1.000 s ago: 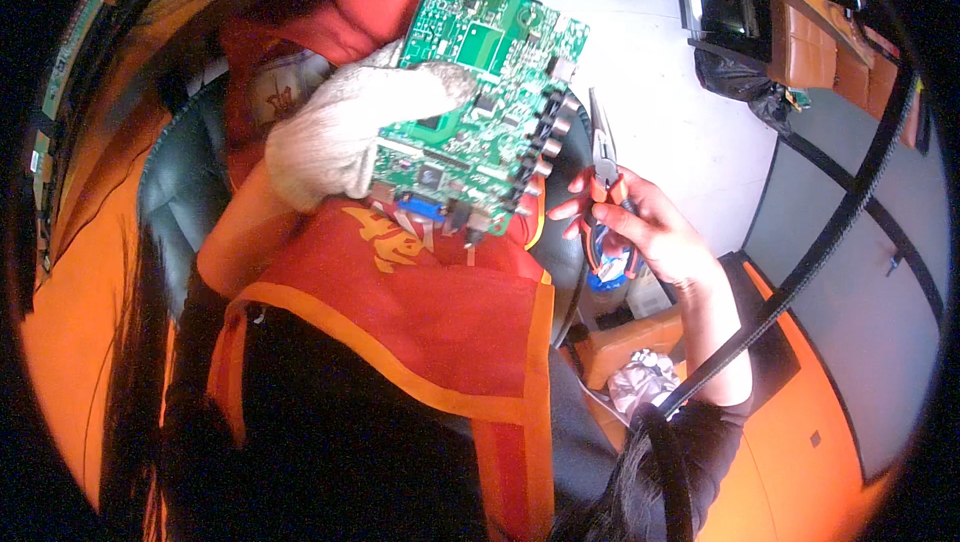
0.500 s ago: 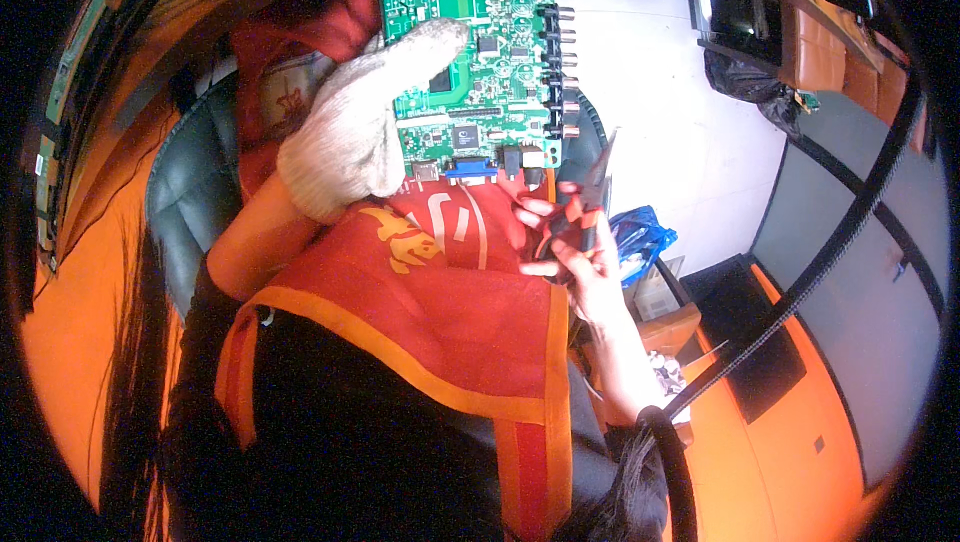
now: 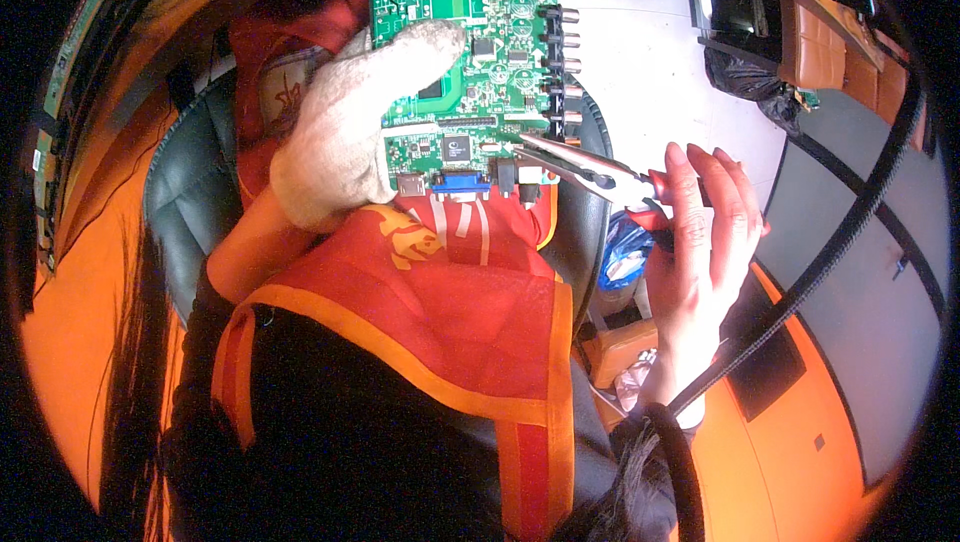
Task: The person holds a green circuit board and uses pliers to remove small components from its surface. They wear a glove on the left hand while manipulating the board and tools. The person repeatedly targets different areas of the board, extracting parts with the pliers throughout the clip.
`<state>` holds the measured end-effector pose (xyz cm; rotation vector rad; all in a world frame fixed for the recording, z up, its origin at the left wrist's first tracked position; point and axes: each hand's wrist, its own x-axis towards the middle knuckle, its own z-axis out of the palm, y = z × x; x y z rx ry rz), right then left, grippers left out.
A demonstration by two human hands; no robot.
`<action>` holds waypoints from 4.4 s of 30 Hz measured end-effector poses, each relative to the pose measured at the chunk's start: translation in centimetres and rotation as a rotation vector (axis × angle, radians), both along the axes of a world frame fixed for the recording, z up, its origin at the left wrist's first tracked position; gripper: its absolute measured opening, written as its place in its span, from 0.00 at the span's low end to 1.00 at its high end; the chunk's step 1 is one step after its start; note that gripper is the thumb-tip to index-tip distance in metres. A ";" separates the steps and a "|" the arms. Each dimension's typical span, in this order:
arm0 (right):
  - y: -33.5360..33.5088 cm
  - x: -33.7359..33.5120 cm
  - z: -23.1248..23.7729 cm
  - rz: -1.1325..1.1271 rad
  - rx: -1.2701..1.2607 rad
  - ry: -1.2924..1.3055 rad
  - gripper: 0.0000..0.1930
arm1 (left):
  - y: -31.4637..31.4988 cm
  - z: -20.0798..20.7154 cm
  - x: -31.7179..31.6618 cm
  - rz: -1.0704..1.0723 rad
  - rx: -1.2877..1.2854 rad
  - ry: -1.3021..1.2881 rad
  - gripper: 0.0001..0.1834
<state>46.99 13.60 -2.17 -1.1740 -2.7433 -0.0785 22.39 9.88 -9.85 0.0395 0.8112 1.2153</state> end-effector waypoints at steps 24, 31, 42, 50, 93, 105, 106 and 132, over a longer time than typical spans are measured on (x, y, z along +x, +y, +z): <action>-0.6 -2.3 0.9 -0.047 -0.044 -0.094 0.33 | -0.4 1.2 0.4 0.086 -0.019 -0.280 0.12; 0.1 -2.0 0.9 -0.054 -0.068 -0.024 0.33 | -1.1 0.3 0.3 0.005 0.097 -0.099 0.19; 0.8 -3.5 1.0 -0.059 -0.081 0.079 0.34 | -0.9 0.8 0.4 -0.034 0.141 -0.044 0.19; 1.9 -5.2 1.5 0.059 -0.025 -0.005 0.34 | -0.9 0.6 1.0 -0.093 0.114 0.208 0.17; 9.2 -4.3 -4.2 -0.116 -1.294 0.614 0.11 | 4.2 -2.1 -3.2 -0.792 0.632 0.706 0.23; 7.0 -0.4 -4.9 -0.531 -1.381 1.251 0.11 | 5.0 -6.3 -4.3 -0.411 0.008 -0.071 0.20; 6.5 0.0 -5.2 -0.646 -1.346 1.336 0.11 | 4.6 -6.7 -4.1 -0.467 0.005 -0.166 0.19; -4.5 -5.9 -7.0 -0.799 -1.054 1.812 0.11 | -2.7 -1.0 4.3 0.207 -0.110 -0.358 0.08</action>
